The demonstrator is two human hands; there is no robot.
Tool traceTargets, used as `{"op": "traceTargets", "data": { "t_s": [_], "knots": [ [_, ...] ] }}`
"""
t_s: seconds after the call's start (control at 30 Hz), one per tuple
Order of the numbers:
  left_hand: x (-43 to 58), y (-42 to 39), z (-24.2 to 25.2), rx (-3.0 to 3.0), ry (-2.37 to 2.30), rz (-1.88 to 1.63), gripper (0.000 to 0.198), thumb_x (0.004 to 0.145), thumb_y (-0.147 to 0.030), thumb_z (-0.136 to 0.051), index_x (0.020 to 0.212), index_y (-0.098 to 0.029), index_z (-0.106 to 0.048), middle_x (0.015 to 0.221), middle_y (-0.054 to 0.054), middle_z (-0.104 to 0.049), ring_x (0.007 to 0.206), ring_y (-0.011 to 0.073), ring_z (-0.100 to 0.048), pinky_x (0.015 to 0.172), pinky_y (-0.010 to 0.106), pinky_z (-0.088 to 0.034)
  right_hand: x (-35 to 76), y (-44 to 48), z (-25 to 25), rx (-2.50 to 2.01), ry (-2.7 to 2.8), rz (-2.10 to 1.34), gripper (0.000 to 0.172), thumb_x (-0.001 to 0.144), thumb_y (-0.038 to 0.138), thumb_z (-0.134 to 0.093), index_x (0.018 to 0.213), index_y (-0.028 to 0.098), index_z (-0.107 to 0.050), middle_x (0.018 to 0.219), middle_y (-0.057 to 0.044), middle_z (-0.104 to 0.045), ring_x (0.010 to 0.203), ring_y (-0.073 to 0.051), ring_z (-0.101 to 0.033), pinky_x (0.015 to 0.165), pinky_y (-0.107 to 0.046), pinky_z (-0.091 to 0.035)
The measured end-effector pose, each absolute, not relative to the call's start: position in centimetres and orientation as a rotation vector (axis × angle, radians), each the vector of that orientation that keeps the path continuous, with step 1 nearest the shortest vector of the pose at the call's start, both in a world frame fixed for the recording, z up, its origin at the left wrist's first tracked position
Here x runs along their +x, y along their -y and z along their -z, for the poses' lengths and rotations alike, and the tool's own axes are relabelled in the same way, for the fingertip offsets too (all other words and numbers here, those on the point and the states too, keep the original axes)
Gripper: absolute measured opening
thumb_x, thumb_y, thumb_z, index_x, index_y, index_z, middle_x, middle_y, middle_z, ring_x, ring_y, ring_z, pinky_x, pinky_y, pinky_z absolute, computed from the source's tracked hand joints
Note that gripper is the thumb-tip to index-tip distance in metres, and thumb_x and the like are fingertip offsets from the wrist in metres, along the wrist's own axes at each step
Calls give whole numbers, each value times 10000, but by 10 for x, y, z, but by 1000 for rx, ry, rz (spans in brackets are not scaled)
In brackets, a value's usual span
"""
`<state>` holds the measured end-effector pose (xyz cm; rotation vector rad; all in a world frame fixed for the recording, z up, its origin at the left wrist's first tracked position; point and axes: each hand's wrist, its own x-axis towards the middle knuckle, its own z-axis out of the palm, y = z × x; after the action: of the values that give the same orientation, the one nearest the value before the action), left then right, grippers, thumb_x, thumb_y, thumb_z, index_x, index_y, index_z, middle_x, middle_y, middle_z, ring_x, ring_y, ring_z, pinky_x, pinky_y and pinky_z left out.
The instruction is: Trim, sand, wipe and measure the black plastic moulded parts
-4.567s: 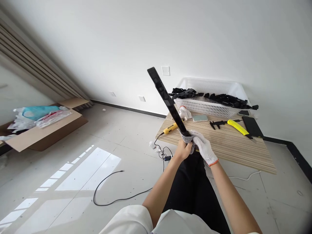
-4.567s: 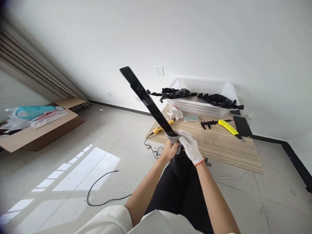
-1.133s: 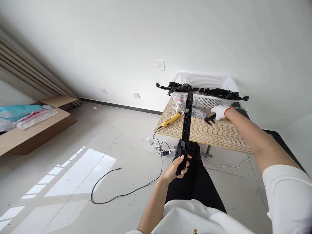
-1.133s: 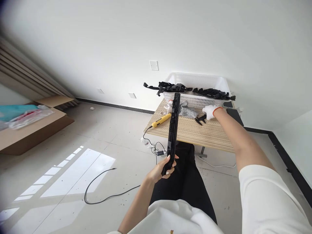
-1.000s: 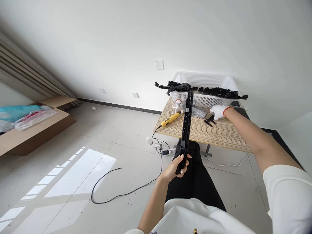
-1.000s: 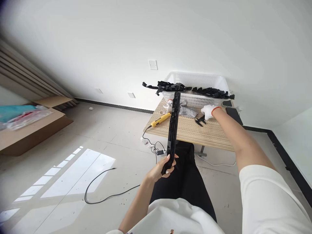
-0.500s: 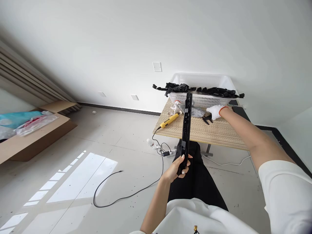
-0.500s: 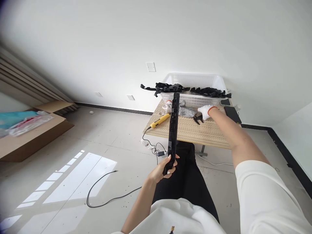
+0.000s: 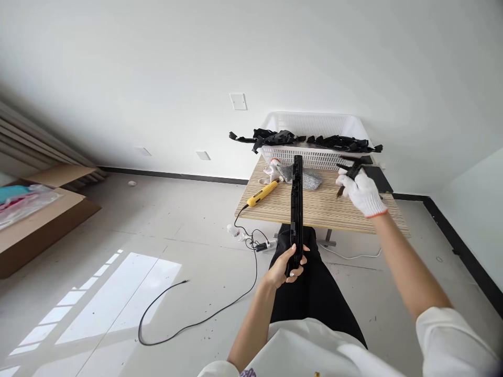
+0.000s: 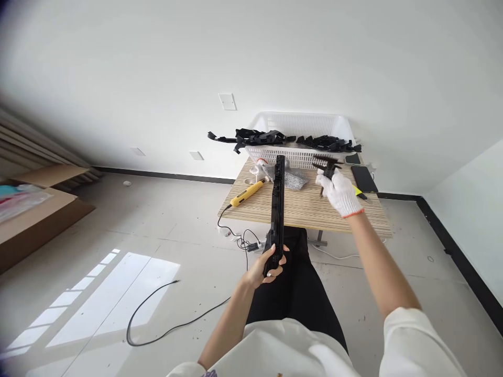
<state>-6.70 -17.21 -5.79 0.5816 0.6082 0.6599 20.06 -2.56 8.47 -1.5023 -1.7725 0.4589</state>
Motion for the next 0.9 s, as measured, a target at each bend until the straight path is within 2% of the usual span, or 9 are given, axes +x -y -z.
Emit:
{"op": "traceTargets", "data": {
  "t_s": [0.07, 0.17, 0.27, 0.4, 0.57, 0.73, 0.9],
  "knots": [
    [-61, 169, 65, 536, -571, -637, 449, 951, -588, -471, 1169, -203, -546, 818, -18, -430, 433, 8, -292, 312, 134, -131, 182, 48, -81, -1350, 1578, -888, 412, 941, 571, -463, 1158, 234, -559, 752, -16, -659, 436, -112, -453, 420, -251, -374],
    [-54, 166, 74, 495, -531, -600, 446, 948, -583, -481, 1163, -197, -545, 808, -22, -415, 433, 5, -271, 313, 130, -115, 150, 56, -70, -1319, 1444, -1252, 367, 901, 579, -528, 979, 222, -565, 637, 6, -602, 379, -76, -346, 337, -217, -240],
    [-50, 166, 78, 461, -527, -575, 444, 942, -584, -493, 1154, -198, -546, 805, -23, -410, 436, 3, -256, 315, 123, -117, 127, 45, -54, -1284, 1401, -1389, 289, 880, 510, -559, 879, 223, -526, 590, 36, -540, 368, -56, -284, 329, -203, -175],
    [-50, 167, 80, 434, -507, -558, 449, 933, -590, -504, 1149, -199, -550, 799, -22, -402, 441, 10, -250, 311, 119, -118, 115, 33, -38, -1265, 1399, -1526, 190, 780, 360, -596, 877, 218, -517, 561, 71, -480, 358, -41, -205, 330, -203, -123],
    [-49, 167, 82, 398, -467, -543, 445, 927, -583, -518, 1151, -200, -546, 795, -21, -400, 441, 13, -245, 307, 119, -104, 117, 33, -35, -1189, 1299, -1727, 337, 633, 281, -569, 958, 206, -524, 555, 84, -493, 343, -38, -167, 341, -206, -90],
    [-49, 167, 82, 396, -452, -532, 444, 925, -581, -526, 1153, -200, -546, 784, -24, -398, 435, 13, -246, 302, 120, -96, 119, 34, -32, -1167, 1230, -1792, 300, 739, 396, -640, 930, 174, -580, 679, 19, -605, 348, -22, -205, 346, -212, -86],
    [-49, 168, 83, 403, -452, -519, 447, 924, -586, -524, 1147, -199, -550, 792, -21, -403, 437, 12, -254, 303, 118, -104, 120, 42, -30, -1176, 1251, -1761, 401, 842, 582, -604, 937, 193, -582, 665, 13, -609, 347, -22, -181, 344, -208, -91]
  ]
}}
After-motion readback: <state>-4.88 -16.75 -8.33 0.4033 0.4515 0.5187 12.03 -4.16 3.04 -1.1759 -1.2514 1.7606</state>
